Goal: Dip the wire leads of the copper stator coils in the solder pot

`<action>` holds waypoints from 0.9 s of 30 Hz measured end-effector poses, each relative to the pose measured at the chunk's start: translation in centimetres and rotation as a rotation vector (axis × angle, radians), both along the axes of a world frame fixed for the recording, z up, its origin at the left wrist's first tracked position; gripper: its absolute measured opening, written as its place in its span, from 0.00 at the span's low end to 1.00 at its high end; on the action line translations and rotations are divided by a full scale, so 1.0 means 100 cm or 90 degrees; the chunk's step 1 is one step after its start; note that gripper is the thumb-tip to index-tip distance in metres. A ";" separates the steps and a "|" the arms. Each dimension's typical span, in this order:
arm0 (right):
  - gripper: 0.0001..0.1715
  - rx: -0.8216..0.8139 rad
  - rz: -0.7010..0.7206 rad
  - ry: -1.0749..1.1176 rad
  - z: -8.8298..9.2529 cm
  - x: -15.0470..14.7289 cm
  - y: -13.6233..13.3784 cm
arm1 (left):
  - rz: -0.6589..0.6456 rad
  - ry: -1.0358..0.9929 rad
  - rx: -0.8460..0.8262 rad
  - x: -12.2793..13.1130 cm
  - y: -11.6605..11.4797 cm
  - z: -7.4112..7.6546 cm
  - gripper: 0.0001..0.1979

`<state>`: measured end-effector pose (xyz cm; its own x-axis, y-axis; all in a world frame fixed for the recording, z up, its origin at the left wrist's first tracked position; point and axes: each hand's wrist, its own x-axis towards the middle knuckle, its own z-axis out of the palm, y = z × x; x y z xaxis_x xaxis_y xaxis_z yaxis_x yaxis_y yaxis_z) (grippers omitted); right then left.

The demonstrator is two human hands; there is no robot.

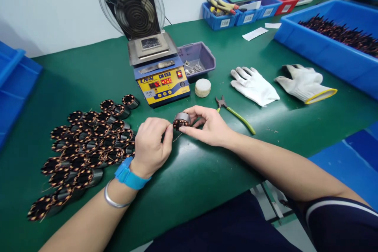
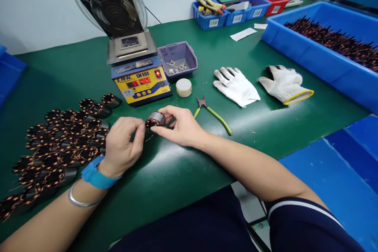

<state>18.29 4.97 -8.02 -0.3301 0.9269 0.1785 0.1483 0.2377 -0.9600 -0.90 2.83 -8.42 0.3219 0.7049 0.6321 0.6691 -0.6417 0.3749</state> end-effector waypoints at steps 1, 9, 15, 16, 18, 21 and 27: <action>0.19 0.004 -0.007 0.003 0.000 0.001 0.001 | -0.018 0.022 -0.013 -0.001 -0.001 0.002 0.07; 0.22 -0.031 -0.076 0.082 0.003 0.005 0.011 | -0.078 -0.214 -0.176 0.005 -0.019 0.002 0.12; 0.19 -0.027 -0.049 0.077 0.004 -0.001 0.002 | -0.063 -0.265 -0.316 0.015 -0.014 -0.003 0.12; 0.19 -0.029 -0.044 0.079 0.004 -0.001 0.001 | -0.072 -0.271 -0.289 0.016 -0.014 -0.003 0.12; 0.20 -0.037 -0.036 0.088 0.005 -0.003 -0.001 | -0.082 -0.302 -0.224 0.018 -0.017 -0.003 0.11; 0.20 -0.021 -0.030 0.079 0.007 -0.004 -0.004 | -0.087 -0.375 -0.164 0.018 -0.020 -0.003 0.11; 0.20 0.049 -0.084 0.050 0.006 -0.003 -0.006 | -0.059 -0.509 -0.199 0.010 -0.016 -0.008 0.15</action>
